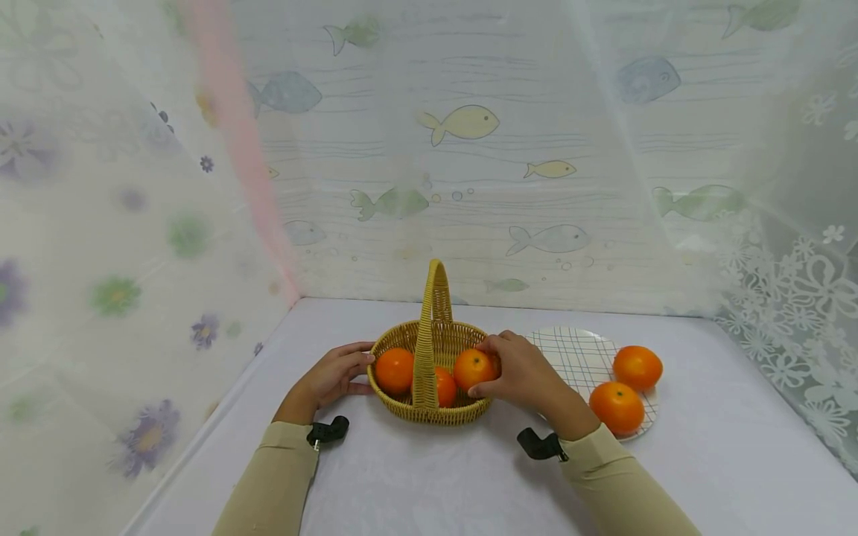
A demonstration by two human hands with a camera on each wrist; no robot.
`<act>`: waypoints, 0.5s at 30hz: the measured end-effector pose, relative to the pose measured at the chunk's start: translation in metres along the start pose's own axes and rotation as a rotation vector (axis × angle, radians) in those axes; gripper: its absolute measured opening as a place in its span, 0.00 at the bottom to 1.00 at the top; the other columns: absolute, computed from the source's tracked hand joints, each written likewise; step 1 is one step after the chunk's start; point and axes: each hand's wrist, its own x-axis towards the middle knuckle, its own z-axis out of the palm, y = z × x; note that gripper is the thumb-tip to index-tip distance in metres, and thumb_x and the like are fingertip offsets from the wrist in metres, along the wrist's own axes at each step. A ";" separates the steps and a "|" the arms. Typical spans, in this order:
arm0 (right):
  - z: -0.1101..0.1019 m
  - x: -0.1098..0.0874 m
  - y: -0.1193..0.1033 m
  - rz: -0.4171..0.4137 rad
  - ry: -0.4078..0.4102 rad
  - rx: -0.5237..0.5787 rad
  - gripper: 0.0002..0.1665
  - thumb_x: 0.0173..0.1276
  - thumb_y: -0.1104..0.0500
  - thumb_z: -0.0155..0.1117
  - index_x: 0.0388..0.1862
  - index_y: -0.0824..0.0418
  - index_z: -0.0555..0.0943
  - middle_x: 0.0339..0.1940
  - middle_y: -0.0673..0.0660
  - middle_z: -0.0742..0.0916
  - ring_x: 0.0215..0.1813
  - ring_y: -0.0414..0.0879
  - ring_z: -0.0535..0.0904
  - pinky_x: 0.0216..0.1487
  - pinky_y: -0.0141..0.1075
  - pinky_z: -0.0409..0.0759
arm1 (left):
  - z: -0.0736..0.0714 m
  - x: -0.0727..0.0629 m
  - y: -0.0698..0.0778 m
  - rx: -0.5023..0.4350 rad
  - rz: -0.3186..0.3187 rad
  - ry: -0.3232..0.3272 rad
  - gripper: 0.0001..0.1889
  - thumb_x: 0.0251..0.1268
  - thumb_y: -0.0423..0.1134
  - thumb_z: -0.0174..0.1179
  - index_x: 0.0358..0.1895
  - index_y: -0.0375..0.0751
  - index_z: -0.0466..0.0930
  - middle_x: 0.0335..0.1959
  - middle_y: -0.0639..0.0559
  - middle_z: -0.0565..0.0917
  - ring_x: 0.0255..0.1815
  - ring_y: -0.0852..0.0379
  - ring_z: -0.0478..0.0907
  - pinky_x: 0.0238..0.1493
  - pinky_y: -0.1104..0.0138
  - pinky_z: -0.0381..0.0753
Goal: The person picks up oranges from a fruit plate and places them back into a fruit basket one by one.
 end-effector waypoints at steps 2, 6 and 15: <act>0.000 0.000 0.000 -0.002 -0.002 -0.001 0.38 0.48 0.40 0.87 0.56 0.52 0.84 0.49 0.50 0.83 0.46 0.45 0.77 0.48 0.42 0.81 | 0.000 0.000 0.000 -0.002 -0.002 0.000 0.30 0.77 0.45 0.60 0.77 0.42 0.68 0.69 0.45 0.77 0.60 0.53 0.82 0.55 0.49 0.87; -0.001 -0.001 -0.001 -0.009 -0.001 -0.004 0.37 0.49 0.41 0.86 0.56 0.53 0.84 0.50 0.51 0.84 0.46 0.46 0.78 0.48 0.42 0.82 | 0.001 -0.001 0.001 -0.008 -0.004 -0.006 0.29 0.77 0.45 0.60 0.77 0.42 0.68 0.70 0.45 0.77 0.60 0.53 0.82 0.56 0.49 0.87; -0.001 0.000 -0.002 -0.012 -0.008 -0.004 0.37 0.50 0.41 0.86 0.57 0.54 0.85 0.50 0.51 0.84 0.47 0.46 0.78 0.48 0.42 0.81 | 0.000 -0.001 0.001 -0.016 -0.005 -0.007 0.29 0.77 0.44 0.60 0.77 0.41 0.68 0.67 0.46 0.79 0.59 0.53 0.82 0.56 0.48 0.87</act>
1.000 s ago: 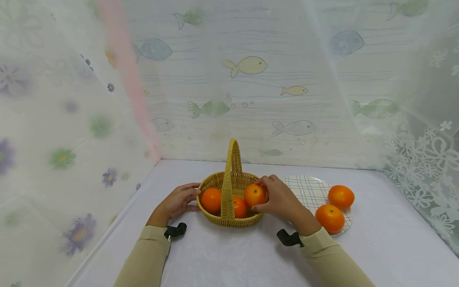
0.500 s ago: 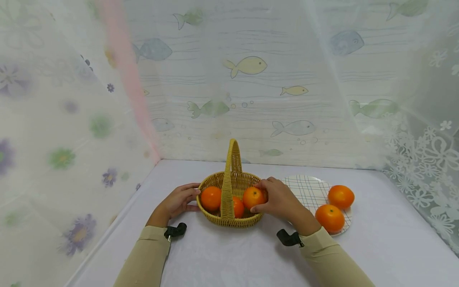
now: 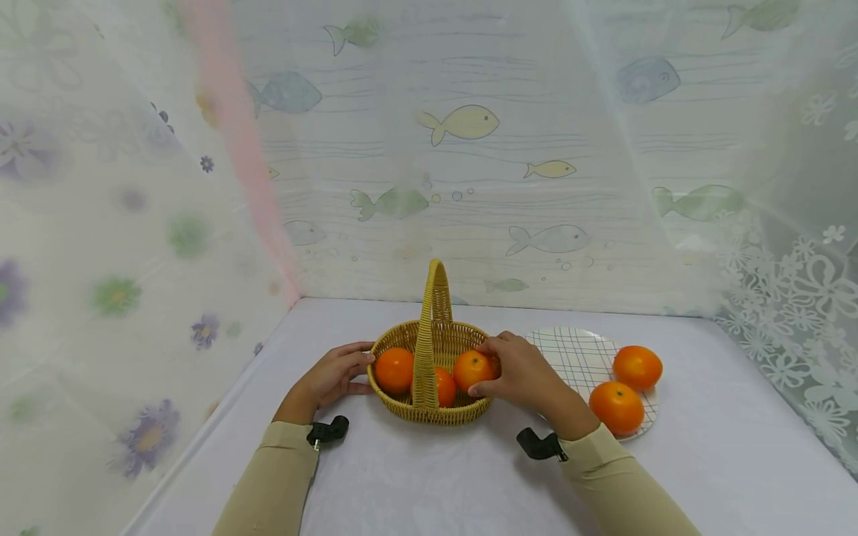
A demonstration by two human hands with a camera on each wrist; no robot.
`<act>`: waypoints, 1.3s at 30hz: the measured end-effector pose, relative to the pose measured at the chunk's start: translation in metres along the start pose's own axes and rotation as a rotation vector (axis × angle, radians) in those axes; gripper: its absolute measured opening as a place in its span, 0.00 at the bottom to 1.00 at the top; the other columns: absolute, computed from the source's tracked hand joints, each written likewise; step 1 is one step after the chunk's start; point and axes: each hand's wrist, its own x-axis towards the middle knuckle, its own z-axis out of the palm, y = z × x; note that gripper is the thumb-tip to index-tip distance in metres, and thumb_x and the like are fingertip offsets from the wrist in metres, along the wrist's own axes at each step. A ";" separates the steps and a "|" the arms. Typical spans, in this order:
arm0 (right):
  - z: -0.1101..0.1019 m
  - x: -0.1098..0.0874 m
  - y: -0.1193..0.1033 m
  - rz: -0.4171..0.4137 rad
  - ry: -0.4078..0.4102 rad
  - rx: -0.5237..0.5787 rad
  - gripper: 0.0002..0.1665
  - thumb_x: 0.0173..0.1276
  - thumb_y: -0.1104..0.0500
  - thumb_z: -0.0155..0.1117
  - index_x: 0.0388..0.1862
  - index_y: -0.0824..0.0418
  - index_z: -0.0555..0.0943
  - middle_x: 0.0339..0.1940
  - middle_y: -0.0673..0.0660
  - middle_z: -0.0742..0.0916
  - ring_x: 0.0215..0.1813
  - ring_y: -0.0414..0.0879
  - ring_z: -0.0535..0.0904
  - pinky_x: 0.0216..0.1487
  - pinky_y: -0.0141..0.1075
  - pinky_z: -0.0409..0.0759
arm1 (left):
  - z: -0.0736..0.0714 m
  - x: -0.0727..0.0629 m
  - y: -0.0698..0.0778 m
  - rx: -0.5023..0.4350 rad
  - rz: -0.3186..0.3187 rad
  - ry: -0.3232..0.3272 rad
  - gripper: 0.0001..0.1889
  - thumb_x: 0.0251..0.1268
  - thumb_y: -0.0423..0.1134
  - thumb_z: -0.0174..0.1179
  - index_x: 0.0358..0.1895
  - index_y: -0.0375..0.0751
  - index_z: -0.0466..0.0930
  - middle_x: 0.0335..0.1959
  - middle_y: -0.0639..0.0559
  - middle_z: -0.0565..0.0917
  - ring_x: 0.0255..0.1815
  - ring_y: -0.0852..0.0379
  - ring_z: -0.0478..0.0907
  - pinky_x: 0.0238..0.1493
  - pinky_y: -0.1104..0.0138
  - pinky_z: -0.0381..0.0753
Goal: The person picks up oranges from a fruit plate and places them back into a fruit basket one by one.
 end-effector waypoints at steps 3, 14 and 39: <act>0.000 0.001 0.000 0.003 -0.004 -0.006 0.38 0.50 0.41 0.86 0.58 0.54 0.85 0.50 0.51 0.84 0.47 0.46 0.78 0.48 0.42 0.81 | 0.000 0.000 0.000 -0.001 0.000 0.001 0.29 0.77 0.44 0.60 0.77 0.41 0.68 0.67 0.46 0.79 0.59 0.53 0.82 0.56 0.48 0.87; 0.001 0.001 0.001 0.001 0.003 -0.010 0.35 0.51 0.42 0.85 0.56 0.53 0.86 0.48 0.49 0.85 0.48 0.46 0.78 0.49 0.42 0.80 | 0.000 -0.001 0.000 0.007 0.003 -0.001 0.29 0.77 0.44 0.59 0.77 0.41 0.68 0.69 0.45 0.77 0.60 0.53 0.82 0.56 0.48 0.87; -0.003 0.000 -0.004 -0.016 -0.017 0.000 0.28 0.56 0.46 0.84 0.53 0.55 0.87 0.48 0.49 0.87 0.52 0.47 0.82 0.57 0.47 0.83 | 0.001 0.001 0.000 -0.008 0.003 -0.003 0.29 0.75 0.45 0.61 0.75 0.42 0.70 0.73 0.43 0.74 0.63 0.50 0.80 0.57 0.48 0.87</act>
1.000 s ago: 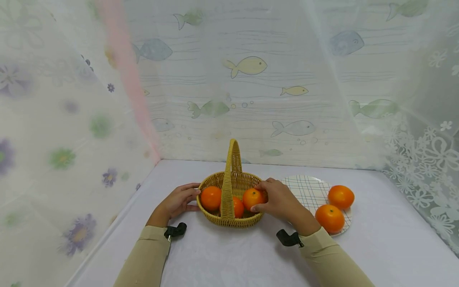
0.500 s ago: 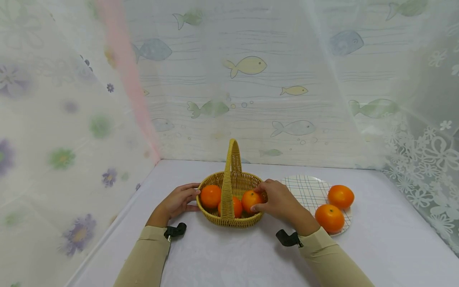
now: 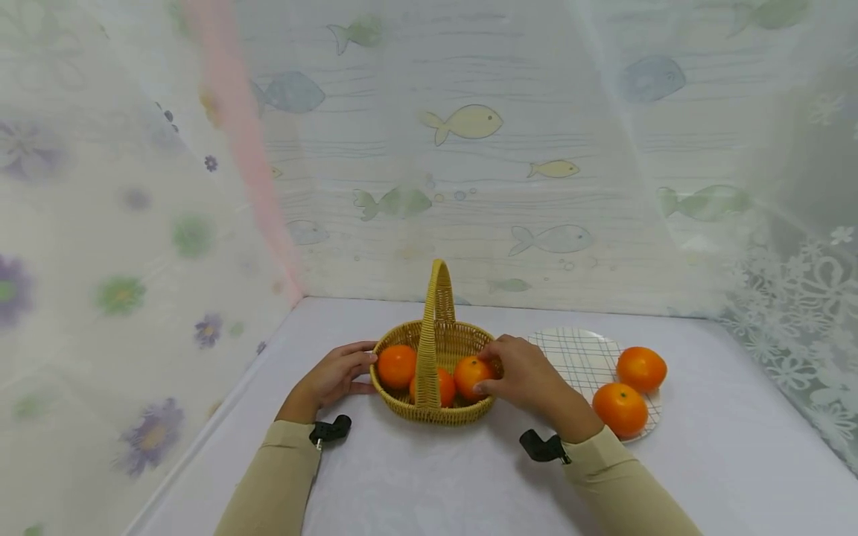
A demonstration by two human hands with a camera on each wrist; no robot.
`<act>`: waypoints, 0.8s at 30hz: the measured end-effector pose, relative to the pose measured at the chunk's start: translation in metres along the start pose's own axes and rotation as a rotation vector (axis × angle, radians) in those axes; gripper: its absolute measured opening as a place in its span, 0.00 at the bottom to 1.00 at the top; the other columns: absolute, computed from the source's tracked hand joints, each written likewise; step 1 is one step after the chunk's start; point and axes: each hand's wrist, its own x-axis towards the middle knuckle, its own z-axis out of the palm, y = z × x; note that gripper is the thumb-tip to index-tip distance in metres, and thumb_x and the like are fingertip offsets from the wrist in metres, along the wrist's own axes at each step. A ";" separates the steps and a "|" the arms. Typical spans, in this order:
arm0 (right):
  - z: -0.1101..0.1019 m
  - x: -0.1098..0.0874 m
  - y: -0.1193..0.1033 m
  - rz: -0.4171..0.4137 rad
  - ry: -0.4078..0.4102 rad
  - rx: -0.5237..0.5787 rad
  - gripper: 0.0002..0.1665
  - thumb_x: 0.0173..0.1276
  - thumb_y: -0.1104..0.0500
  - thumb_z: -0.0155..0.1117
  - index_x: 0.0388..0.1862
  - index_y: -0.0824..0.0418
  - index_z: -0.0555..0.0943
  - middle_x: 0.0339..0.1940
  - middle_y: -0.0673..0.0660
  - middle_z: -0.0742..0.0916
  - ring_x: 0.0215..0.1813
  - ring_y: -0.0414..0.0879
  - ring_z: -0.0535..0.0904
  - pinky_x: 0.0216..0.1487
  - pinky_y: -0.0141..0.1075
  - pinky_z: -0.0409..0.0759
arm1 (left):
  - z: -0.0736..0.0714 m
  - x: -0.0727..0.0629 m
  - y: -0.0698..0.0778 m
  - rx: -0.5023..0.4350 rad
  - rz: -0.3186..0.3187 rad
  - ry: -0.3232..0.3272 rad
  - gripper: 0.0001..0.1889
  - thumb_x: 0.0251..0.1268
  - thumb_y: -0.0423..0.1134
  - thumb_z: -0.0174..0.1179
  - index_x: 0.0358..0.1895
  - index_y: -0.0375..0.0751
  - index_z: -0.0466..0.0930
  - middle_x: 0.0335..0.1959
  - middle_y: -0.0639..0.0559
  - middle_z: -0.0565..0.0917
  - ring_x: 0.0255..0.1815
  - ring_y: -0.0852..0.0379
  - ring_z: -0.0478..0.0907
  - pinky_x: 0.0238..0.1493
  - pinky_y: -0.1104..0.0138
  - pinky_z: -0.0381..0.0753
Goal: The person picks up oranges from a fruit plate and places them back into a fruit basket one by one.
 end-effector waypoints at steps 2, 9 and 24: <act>0.000 0.000 0.000 0.002 -0.005 -0.014 0.29 0.56 0.46 0.84 0.54 0.55 0.87 0.49 0.49 0.87 0.53 0.48 0.81 0.58 0.47 0.83 | 0.000 0.001 0.000 0.001 0.002 -0.005 0.29 0.75 0.45 0.61 0.75 0.42 0.70 0.73 0.43 0.73 0.64 0.50 0.80 0.57 0.47 0.86; -0.001 -0.006 0.002 -0.017 0.005 -0.076 0.34 0.60 0.44 0.80 0.63 0.54 0.84 0.56 0.54 0.86 0.58 0.54 0.78 0.62 0.51 0.81 | 0.001 -0.002 -0.001 0.007 0.000 0.003 0.29 0.76 0.44 0.60 0.76 0.42 0.69 0.73 0.43 0.74 0.62 0.51 0.81 0.56 0.48 0.87; -0.015 -0.036 0.027 0.054 0.105 -0.140 0.32 0.61 0.42 0.79 0.60 0.53 0.83 0.72 0.62 0.75 0.72 0.64 0.70 0.71 0.64 0.72 | 0.000 -0.001 0.000 0.023 0.002 0.000 0.29 0.77 0.45 0.59 0.76 0.42 0.69 0.74 0.43 0.73 0.63 0.51 0.81 0.56 0.48 0.87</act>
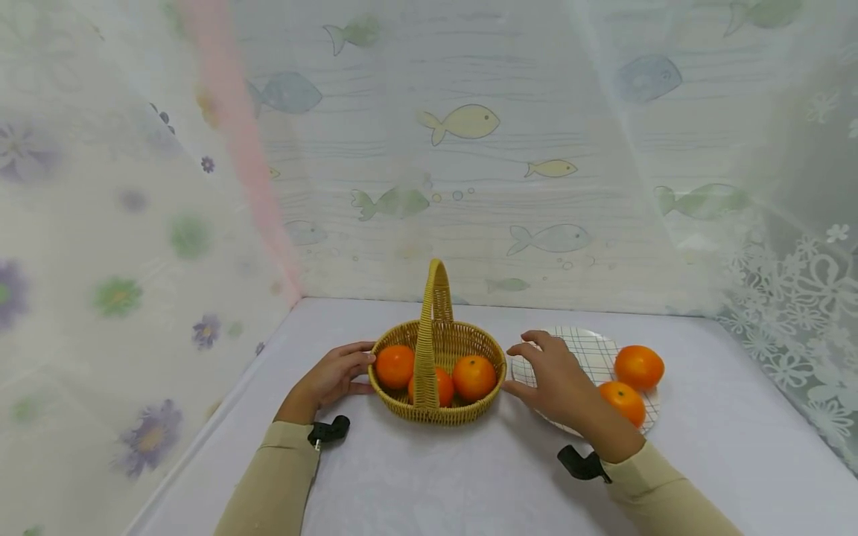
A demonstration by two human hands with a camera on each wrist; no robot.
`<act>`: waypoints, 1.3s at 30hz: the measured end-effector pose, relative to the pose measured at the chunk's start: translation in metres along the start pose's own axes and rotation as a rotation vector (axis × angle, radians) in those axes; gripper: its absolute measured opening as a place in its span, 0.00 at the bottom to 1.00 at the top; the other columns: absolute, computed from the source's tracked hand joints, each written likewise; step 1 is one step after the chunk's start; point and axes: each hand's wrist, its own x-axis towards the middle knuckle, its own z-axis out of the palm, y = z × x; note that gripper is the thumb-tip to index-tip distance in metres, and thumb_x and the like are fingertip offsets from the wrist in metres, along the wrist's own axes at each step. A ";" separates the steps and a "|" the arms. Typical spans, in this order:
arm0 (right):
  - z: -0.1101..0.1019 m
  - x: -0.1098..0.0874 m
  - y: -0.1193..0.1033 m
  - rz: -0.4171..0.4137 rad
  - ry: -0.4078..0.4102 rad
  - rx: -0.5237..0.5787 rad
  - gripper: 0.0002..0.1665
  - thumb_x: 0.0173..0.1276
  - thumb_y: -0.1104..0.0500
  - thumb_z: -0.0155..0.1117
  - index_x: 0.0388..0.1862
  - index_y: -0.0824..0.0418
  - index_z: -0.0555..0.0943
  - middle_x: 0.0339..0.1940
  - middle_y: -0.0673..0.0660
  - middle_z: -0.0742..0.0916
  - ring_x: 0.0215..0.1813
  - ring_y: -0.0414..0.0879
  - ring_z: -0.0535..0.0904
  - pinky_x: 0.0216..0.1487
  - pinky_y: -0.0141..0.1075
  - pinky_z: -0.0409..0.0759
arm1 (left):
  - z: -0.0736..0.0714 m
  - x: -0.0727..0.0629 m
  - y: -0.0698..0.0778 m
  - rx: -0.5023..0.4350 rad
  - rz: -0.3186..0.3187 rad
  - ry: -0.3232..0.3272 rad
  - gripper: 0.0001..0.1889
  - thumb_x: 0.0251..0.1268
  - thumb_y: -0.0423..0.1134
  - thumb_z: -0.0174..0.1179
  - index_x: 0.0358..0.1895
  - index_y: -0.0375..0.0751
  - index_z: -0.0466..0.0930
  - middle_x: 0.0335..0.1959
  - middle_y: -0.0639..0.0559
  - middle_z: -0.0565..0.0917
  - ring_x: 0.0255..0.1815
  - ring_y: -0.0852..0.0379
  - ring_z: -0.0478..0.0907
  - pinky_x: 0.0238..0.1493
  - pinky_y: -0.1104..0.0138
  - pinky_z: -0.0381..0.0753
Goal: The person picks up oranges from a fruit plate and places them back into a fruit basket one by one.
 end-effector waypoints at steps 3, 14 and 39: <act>-0.004 -0.008 0.009 0.007 0.011 -0.056 0.32 0.61 0.43 0.79 0.60 0.53 0.83 0.72 0.62 0.75 0.72 0.65 0.70 0.70 0.65 0.72 | 0.000 0.000 -0.001 -0.001 0.001 -0.003 0.29 0.77 0.45 0.59 0.76 0.42 0.69 0.74 0.43 0.73 0.63 0.51 0.81 0.56 0.48 0.87; -0.020 -0.036 0.038 -0.010 0.076 -0.170 0.27 0.57 0.47 0.81 0.53 0.57 0.85 0.65 0.66 0.80 0.65 0.68 0.73 0.65 0.65 0.74 | -0.001 0.001 -0.002 -0.002 0.008 -0.004 0.30 0.77 0.45 0.60 0.76 0.42 0.68 0.74 0.43 0.74 0.61 0.52 0.82 0.56 0.49 0.87; -0.034 -0.073 0.076 0.173 0.029 -0.034 0.48 0.56 0.39 0.81 0.67 0.65 0.75 0.64 0.70 0.79 0.57 0.63 0.75 0.51 0.58 0.87 | 0.001 -0.001 0.000 -0.009 0.006 0.004 0.30 0.76 0.46 0.61 0.76 0.42 0.68 0.71 0.44 0.75 0.62 0.52 0.81 0.56 0.48 0.87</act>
